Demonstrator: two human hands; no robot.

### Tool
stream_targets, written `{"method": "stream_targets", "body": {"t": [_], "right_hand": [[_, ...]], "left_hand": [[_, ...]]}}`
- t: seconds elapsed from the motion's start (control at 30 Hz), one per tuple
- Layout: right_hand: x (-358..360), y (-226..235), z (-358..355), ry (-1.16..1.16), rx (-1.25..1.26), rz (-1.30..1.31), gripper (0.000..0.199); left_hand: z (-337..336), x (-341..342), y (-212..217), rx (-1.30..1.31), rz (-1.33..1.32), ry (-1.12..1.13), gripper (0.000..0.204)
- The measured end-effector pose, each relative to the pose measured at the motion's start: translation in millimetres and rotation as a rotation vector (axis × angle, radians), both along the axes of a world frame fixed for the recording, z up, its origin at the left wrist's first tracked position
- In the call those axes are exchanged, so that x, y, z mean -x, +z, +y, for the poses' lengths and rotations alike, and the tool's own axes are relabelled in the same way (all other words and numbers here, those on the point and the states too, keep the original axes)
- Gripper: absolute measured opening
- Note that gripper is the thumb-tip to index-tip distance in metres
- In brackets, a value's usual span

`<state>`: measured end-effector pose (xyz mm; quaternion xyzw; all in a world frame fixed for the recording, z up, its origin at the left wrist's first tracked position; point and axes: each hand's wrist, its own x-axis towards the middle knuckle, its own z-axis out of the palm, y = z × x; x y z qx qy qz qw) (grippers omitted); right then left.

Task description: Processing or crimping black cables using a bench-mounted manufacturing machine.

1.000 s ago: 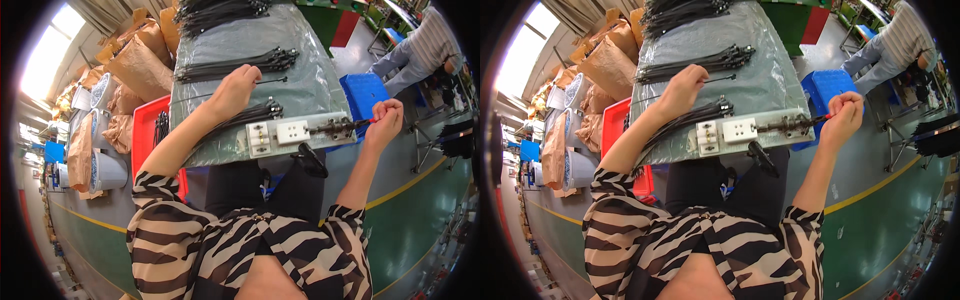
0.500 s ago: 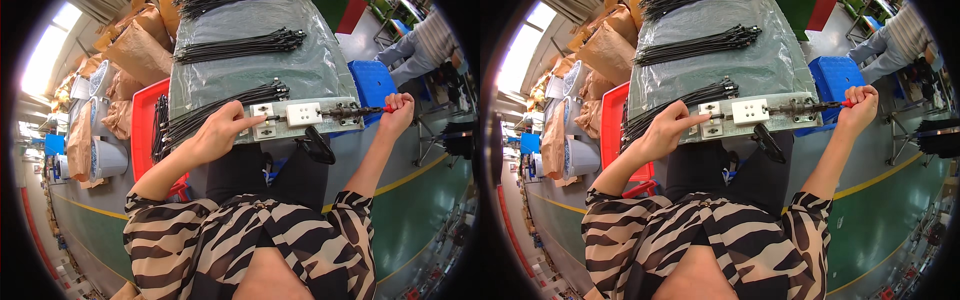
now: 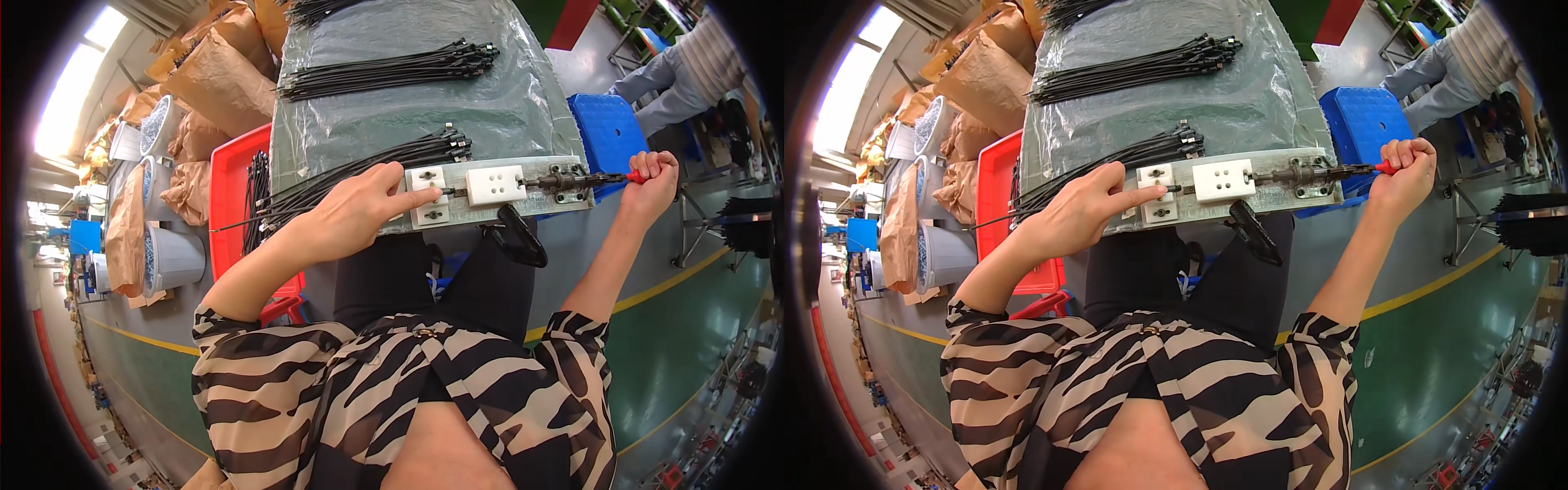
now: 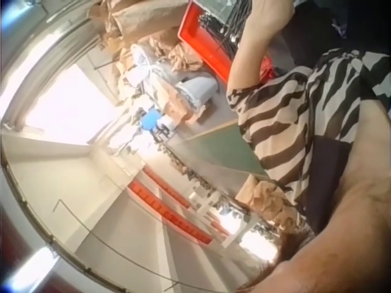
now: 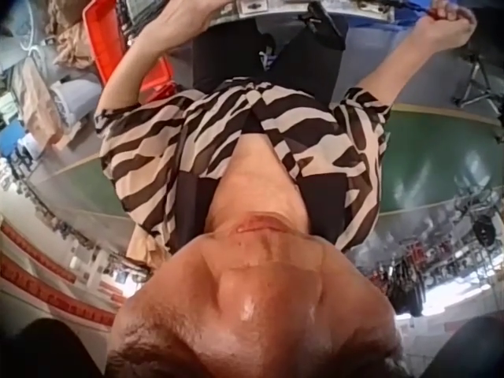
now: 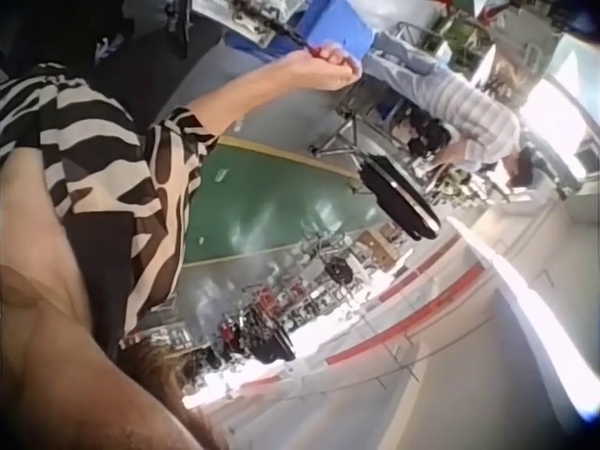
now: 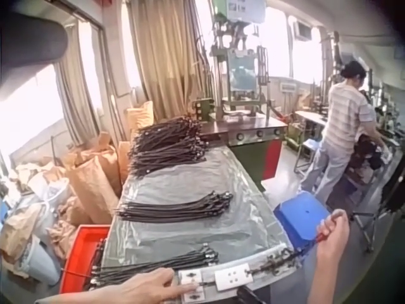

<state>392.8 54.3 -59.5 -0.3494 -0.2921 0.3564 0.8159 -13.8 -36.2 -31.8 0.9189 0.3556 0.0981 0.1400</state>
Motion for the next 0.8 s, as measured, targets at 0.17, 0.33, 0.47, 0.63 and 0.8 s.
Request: {"method": "stream_targets", "body": {"t": [0.17, 0.33, 0.47, 0.63, 0.8], "right_hand": [[53.5, 12.7, -12.4, -0.084, -0.004, -0.355, 0.016], [99.7, -3.7, -30.4, -0.252, -0.164, -1.185, 0.008], [107.8, 0.5, -39.3, -0.134, -0.197, -1.529, 0.009], [100.5, 3.3, -45.1, 0.008, -0.256, -1.579, 0.011], [77.3, 11.7, -37.8, -0.127, -0.038, -0.803, 0.014]], "left_hand": [[1.2, 6.1, -4.5, 0.038, 0.011, 0.020, 0.073], [1.5, 8.4, -1.9, 0.013, -0.009, 0.029, 0.072], [-5.6, 13.1, 1.6, 0.038, -0.019, 0.032, 0.073], [-17.3, 13.8, 7.5, 0.024, -0.036, 0.079, 0.073], [-15.1, 6.5, 20.1, -0.041, -0.100, 0.072, 0.062]]}}
